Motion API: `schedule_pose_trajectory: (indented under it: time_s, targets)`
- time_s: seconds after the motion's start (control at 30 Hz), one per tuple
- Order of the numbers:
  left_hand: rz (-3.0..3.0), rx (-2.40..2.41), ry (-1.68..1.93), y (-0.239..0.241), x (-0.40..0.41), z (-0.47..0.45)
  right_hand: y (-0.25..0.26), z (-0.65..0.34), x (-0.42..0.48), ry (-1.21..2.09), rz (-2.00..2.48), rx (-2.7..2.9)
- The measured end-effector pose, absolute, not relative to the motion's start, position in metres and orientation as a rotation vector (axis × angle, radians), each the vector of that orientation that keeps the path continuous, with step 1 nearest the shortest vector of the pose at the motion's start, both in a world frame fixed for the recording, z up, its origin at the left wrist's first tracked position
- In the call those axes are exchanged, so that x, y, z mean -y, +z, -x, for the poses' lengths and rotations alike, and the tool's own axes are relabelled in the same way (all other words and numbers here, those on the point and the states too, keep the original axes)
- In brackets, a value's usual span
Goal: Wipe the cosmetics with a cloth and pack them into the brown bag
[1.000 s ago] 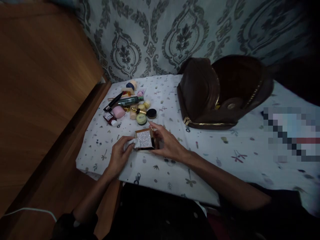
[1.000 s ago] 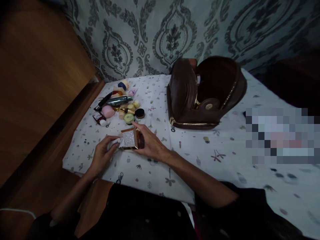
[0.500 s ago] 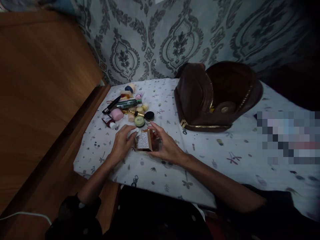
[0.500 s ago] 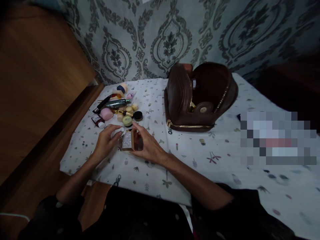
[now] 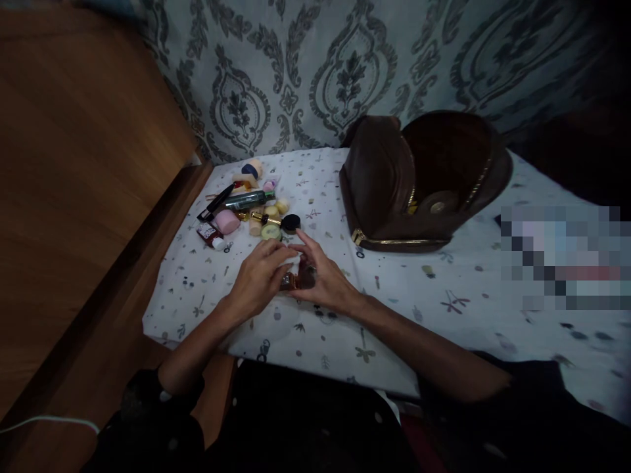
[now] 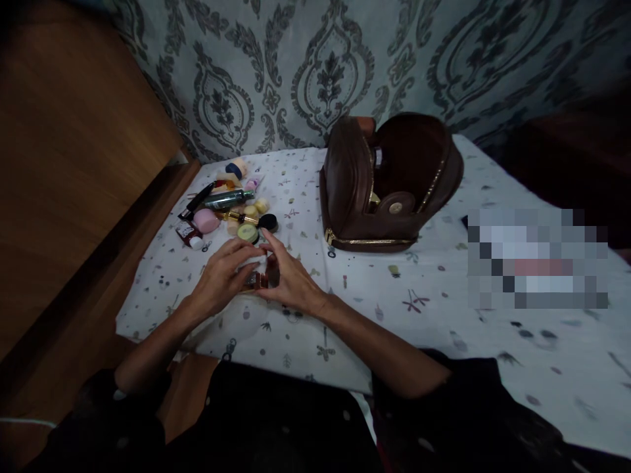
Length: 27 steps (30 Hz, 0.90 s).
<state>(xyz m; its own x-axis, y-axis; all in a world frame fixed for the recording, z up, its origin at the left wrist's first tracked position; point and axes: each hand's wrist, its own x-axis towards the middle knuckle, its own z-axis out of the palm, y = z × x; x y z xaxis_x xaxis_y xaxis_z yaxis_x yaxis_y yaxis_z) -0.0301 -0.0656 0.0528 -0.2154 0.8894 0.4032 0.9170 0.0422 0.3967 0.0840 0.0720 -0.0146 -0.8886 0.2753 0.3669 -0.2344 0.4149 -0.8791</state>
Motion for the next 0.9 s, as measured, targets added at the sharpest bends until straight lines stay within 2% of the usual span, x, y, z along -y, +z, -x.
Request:
schedule_pose_trajectory:
  time_s: [0.37,0.67,0.9]
  targets:
    - [1.921,2.086,-0.886,0.030,0.103,0.016,-0.025,-0.072,-0.078,1.818,0.162,1.898]
    - [1.465,2.354,-1.477,0.027,0.104,0.033,-0.019,-0.075,-0.080,1.964,0.139,1.773]
    - [1.177,2.376,-1.874,0.028,0.092,0.040,-0.018,-0.075,-0.077,2.263,0.149,1.596]
